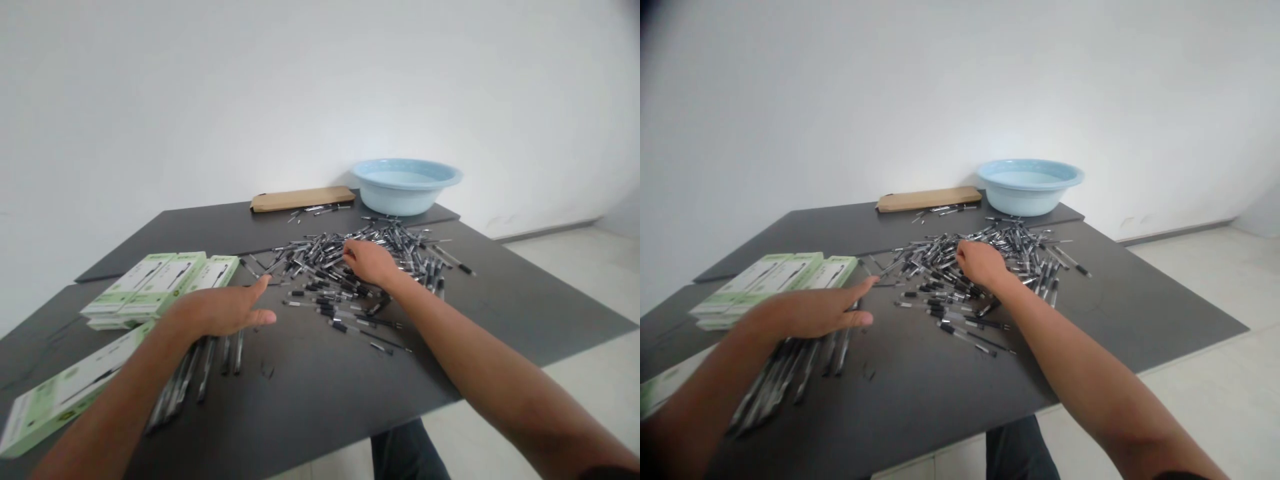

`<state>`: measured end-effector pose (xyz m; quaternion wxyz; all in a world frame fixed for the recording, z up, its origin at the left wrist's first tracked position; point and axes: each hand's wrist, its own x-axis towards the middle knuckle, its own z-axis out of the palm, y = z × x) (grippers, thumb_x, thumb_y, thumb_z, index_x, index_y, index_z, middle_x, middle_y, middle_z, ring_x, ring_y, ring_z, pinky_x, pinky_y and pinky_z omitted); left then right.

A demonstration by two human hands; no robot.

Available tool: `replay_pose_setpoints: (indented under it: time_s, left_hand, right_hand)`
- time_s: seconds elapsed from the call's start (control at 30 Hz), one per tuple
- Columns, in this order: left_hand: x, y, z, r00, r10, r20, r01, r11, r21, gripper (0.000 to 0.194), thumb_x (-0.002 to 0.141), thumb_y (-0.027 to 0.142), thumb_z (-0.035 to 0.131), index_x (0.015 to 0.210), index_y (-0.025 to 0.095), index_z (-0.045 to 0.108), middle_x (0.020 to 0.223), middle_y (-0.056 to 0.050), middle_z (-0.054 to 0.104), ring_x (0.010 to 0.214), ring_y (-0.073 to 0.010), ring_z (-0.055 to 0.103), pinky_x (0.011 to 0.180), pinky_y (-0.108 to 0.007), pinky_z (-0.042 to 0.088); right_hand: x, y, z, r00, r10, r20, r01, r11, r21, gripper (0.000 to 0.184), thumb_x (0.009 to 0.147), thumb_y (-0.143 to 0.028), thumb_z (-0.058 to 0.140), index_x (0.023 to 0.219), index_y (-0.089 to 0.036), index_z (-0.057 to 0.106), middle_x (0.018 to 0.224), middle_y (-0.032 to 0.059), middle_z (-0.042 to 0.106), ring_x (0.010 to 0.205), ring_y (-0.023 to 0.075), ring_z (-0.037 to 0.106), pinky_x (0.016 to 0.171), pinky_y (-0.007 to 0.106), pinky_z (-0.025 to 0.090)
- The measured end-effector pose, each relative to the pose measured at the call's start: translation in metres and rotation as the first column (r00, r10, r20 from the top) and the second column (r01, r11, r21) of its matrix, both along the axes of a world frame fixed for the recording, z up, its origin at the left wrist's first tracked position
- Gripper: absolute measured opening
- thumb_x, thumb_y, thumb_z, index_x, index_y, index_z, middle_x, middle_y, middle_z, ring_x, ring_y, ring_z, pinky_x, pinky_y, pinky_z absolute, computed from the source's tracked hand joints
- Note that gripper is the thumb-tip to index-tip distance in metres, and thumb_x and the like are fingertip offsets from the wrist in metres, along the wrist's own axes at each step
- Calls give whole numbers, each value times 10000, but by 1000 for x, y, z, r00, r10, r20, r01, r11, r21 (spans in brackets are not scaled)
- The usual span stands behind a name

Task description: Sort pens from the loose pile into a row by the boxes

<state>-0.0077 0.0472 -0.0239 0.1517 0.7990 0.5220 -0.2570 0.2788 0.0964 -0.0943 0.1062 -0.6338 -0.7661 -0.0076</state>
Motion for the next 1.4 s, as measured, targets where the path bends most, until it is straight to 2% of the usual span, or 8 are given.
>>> replay_pose_setpoints:
  time_s: [0.2, 0.4, 0.63, 0.83, 1.03, 1.2, 1.33, 1.4]
  left_hand:
    - [7, 3, -7, 998, -63, -18, 62, 997, -48, 876, 911, 539, 338, 1501, -19, 8, 1496, -248, 278, 1328, -301, 394, 1065, -396, 325]
    - [11, -1, -7, 996, -78, -37, 76, 995, -71, 882, 910, 548, 342, 1502, -11, 1, 1511, -239, 238, 1342, -297, 372, 1064, -396, 326]
    - [11, -5, -4, 996, -88, 0, 88, 993, -83, 876, 911, 533, 390, 1502, -13, 45, 1475, -265, 312, 1311, -331, 413, 1039, -417, 352]
    - [12, -6, -1, 995, -95, 4, 95, 993, -75, 836, 923, 504, 396, 1504, -4, 73, 1446, -266, 370, 1281, -331, 454, 1021, -413, 373]
    - [12, -7, -2, 993, -116, 24, 117, 991, -58, 819, 914, 488, 428, 1503, 10, 121, 1429, -267, 388, 1257, -330, 483, 999, -409, 393]
    - [14, -6, -2, 993, -112, 28, 113, 993, -41, 832, 910, 503, 425, 1507, 21, 102, 1469, -252, 326, 1295, -317, 439, 1021, -395, 367]
    - [24, -6, 5, 995, -100, 24, 101, 995, -26, 850, 914, 533, 390, 1513, 36, 48, 1494, -235, 294, 1314, -300, 416, 1036, -371, 345]
    - [30, -8, 8, 996, -82, 22, 82, 997, -6, 861, 908, 533, 402, 1512, 34, 46, 1479, -248, 323, 1287, -318, 449, 1012, -385, 368]
  right_hand:
    - [-1, -1, -3, 996, 91, 4, -90, 992, -87, 219, 891, -372, 494, 936, -226, 651, 949, 62, 715, 888, 220, 647, 728, 279, 431]
    - [-33, -11, -12, 991, 131, -1, -130, 985, -111, 321, 865, -440, 536, 1025, -187, 650, 1077, 121, 686, 981, 254, 639, 789, 309, 466]
    - [-48, -6, -19, 994, 105, -42, -110, 986, -126, 270, 887, -249, 484, 1023, -96, 659, 1102, 209, 659, 1002, 271, 639, 836, 352, 471]
    - [-39, -3, -10, 967, 84, -241, -109, 990, -92, 185, 845, -222, 481, 866, -130, 640, 920, 145, 685, 872, 230, 629, 755, 316, 447]
    - [-38, -12, -10, 793, 241, -560, -324, 944, -54, 95, 837, -218, 445, 801, -164, 515, 698, -14, 551, 633, 111, 493, 580, 212, 376]
    - [-52, -22, -17, 602, 352, -716, -479, 877, 28, 57, 782, -147, 469, 819, -184, 445, 679, -58, 456, 614, 96, 447, 584, 204, 385]
    - [-60, -29, -19, 386, 308, -869, -573, 819, 36, 106, 779, -134, 516, 854, -185, 462, 654, -67, 495, 560, 89, 484, 562, 208, 405]
    - [-62, -31, -19, 334, 232, -914, -591, 807, -12, 37, 818, -172, 512, 831, -182, 479, 606, -66, 517, 520, 88, 502, 530, 204, 407]
